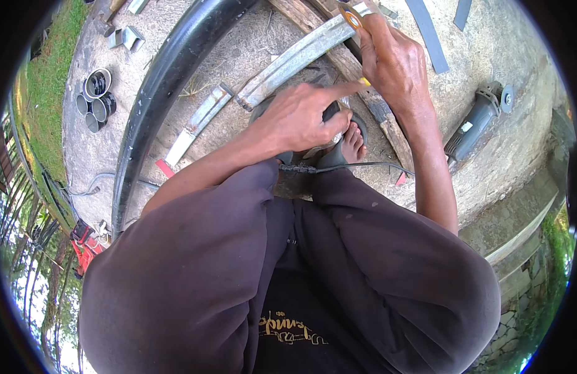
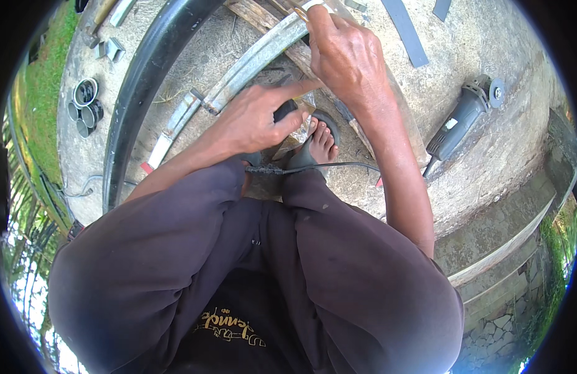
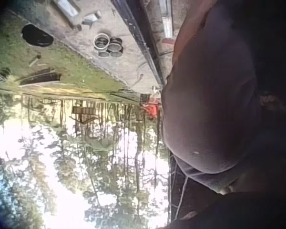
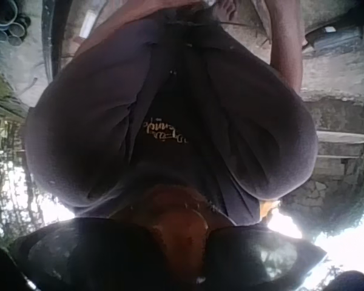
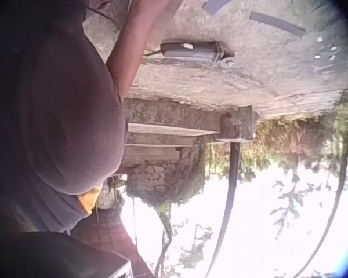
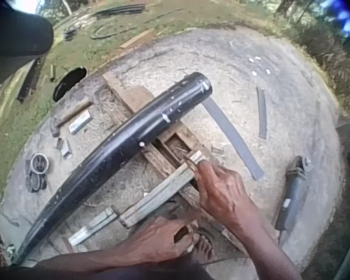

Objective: The person measures a metal profile using a measuring tape, marks it with a cutting disc, and cuts pieces from the metal profile using an angle grinder.

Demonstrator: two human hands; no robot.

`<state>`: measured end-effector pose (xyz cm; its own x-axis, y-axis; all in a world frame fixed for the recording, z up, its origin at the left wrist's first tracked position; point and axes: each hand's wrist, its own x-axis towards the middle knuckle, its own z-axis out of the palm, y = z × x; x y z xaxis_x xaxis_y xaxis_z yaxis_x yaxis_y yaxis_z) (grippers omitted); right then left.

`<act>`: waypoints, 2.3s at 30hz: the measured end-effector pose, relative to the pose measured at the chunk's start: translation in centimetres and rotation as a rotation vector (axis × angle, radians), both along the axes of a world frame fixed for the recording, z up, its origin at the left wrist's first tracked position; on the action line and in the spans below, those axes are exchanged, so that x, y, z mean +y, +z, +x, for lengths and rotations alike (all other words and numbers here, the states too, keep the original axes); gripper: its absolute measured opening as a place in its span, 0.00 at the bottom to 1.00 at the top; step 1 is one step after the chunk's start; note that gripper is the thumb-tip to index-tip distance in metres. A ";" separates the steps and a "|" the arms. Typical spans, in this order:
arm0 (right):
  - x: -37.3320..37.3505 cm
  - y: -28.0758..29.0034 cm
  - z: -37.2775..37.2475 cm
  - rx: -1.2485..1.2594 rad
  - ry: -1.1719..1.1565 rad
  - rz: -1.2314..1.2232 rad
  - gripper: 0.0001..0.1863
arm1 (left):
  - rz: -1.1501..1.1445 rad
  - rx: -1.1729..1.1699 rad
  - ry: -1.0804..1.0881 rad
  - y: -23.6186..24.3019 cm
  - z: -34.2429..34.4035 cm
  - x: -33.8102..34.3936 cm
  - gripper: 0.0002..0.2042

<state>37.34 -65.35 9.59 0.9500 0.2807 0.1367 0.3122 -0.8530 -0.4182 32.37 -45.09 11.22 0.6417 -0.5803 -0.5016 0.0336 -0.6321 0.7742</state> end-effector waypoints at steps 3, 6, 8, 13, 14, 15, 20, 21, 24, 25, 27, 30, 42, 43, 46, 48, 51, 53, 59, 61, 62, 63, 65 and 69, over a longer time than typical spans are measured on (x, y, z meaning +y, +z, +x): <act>0.5 -0.1 -0.2 -0.131 0.057 -0.016 0.09 | -0.052 -0.100 -0.051 -1.6 -2.0 -0.2 0.30; 0.4 -0.2 -0.4 -0.137 0.063 -0.022 0.09 | 0.059 -0.153 -0.245 -2.2 -2.9 -0.3 0.32; 0.2 -0.3 -0.5 -0.128 0.070 -0.036 0.09 | 0.009 -0.420 -0.283 -2.3 -3.1 -0.4 0.29; -0.2 -0.4 -0.5 -0.112 0.073 0.043 0.08 | 0.015 -0.983 0.015 -3.5 1.2 0.4 0.19; -0.1 -0.2 -0.4 -0.115 0.087 0.043 0.08 | 0.076 -1.085 0.052 -3.6 2.6 0.5 0.21; -0.1 0.1 -0.5 -0.123 0.086 0.047 0.08 | 0.136 -1.187 0.090 -3.8 3.6 0.6 0.23; -0.4 0.4 -0.2 -0.041 0.128 0.022 0.09 | 0.138 -1.135 -0.002 -5.9 4.5 0.6 0.28; -0.4 0.5 0.0 -0.055 0.125 0.024 0.09 | 0.138 -1.149 -0.006 -6.3 4.6 0.7 0.28; -0.5 0.5 0.3 -0.047 0.176 0.005 0.11 | 0.071 -1.050 0.044 -6.5 4.3 0.5 0.27; -0.6 0.6 0.4 -0.042 0.169 0.006 0.11 | 0.069 -1.045 0.037 -6.3 4.3 0.5 0.27; -0.9 0.5 0.5 0.006 0.179 -0.034 0.12 | 0.057 -0.985 0.066 -6.1 4.2 0.3 0.27; -0.5 0.2 0.8 -0.003 0.185 -0.003 0.13 | 0.156 -0.916 0.044 -6.0 3.9 1.0 0.28; -1.5 0.0 -0.1 0.085 0.164 0.011 0.14 | 0.129 -0.977 0.016 -7.3 4.1 0.4 0.28; -1.6 -0.2 -0.7 0.078 0.166 -0.012 0.11 | 0.138 -0.960 0.020 -7.6 3.8 0.6 0.28; -2.6 0.5 -3.1 0.158 0.103 -0.041 0.08 | 0.135 -0.938 0.012 -7.2 3.8 1.1 0.28; -2.9 0.7 -3.3 0.250 0.043 -0.051 0.09 | 0.126 -0.929 0.005 -7.2 3.9 1.1 0.28; -1.8 1.0 -2.0 0.131 0.038 0.078 0.08 | 0.070 -0.943 0.018 -7.0 4.1 1.1 0.29; -1.6 -0.2 -0.8 0.041 0.074 0.057 0.09 | 0.083 -0.919 0.018 -7.0 4.1 0.8 0.30; -1.6 -1.2 0.7 0.072 0.153 0.065 0.09 | 0.100 -0.884 0.008 -6.8 3.8 0.8 0.30; -1.9 -1.3 1.3 0.067 0.184 0.086 0.09 | 0.103 -0.889 0.012 -7.0 3.9 0.7 0.30; -2.2 -1.4 1.7 0.123 0.218 -0.049 0.20 | 0.105 -0.898 0.014 -7.0 3.8 0.6 0.30; -2.3 -1.3 1.4 0.157 0.231 -0.118 0.25 | 0.098 -0.889 0.012 -7.0 3.9 0.5 0.30; -2.0 -0.4 0.7 0.155 0.212 -0.095 0.19 | 0.093 -0.905 0.022 -6.9 4.2 0.7 0.31; -2.8 0.5 -3.9 0.439 0.054 -0.188 0.05 | 0.175 -0.897 -0.010 -7.0 3.7 1.4 0.31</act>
